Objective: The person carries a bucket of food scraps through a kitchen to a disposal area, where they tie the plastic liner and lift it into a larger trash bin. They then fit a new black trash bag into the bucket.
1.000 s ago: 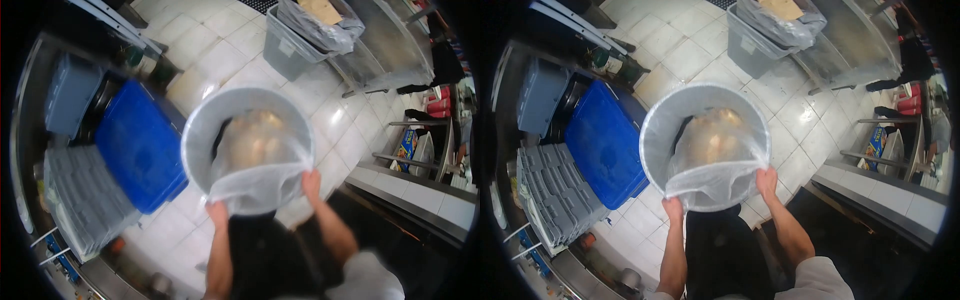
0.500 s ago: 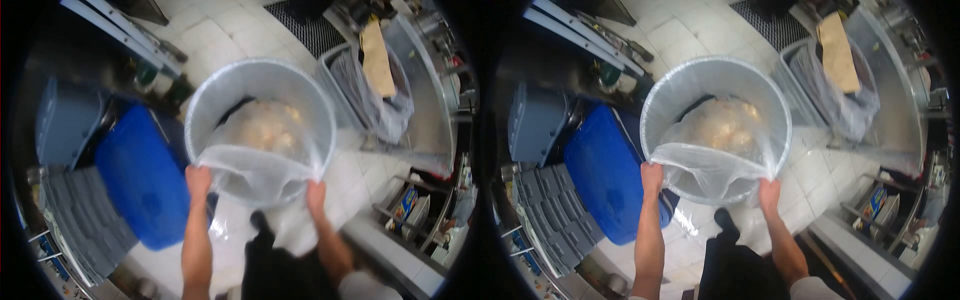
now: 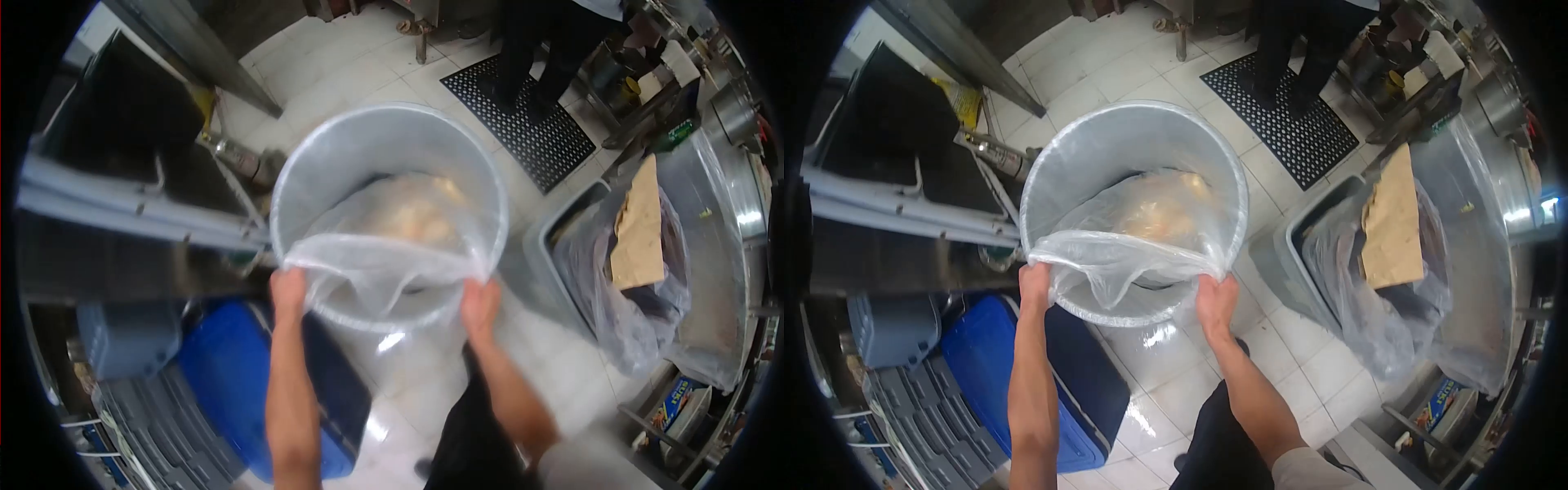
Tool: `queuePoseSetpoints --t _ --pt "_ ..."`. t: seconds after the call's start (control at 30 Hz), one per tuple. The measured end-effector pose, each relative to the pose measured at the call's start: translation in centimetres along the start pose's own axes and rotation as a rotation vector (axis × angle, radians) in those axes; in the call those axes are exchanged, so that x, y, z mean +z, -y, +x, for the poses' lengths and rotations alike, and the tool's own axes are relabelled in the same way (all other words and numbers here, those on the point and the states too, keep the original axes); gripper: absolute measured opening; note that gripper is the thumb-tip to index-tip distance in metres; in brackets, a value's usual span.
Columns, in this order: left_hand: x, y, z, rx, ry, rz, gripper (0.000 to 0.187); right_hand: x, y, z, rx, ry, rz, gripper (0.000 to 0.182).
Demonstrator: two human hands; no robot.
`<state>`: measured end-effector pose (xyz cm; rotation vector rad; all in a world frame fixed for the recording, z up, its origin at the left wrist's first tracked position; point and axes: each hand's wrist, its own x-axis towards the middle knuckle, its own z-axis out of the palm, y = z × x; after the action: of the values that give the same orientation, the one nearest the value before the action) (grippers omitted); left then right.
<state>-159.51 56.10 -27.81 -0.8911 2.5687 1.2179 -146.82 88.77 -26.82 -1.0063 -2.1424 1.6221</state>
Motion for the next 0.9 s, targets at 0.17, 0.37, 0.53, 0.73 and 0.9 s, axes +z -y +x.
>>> queuePoseSetpoints --t 0.17,0.37,0.53,0.73,0.9 --pt "1.8 -6.3 8.1 -0.02 -0.034 -0.169 0.056 5.5 6.0 11.4 -0.096 0.087 -0.007 0.03" --pt "5.2 -11.2 16.8 -0.036 -0.177 -0.035 0.053 11.8 10.1 23.4 -0.073 0.195 -0.222 0.036" --pt "6.9 -15.8 22.2 -0.049 -0.272 -0.217 0.053 17.5 13.1 31.1 -0.084 0.237 -0.335 0.038" --pt "6.7 -18.6 31.1 -0.14 -0.269 -0.117 0.055 22.8 15.5 34.4 -0.051 0.253 -0.3 0.032" --pt "4.0 -20.2 34.9 -0.115 -0.177 -0.027 0.046 26.5 15.2 31.3 -0.077 0.121 -0.28 0.028"
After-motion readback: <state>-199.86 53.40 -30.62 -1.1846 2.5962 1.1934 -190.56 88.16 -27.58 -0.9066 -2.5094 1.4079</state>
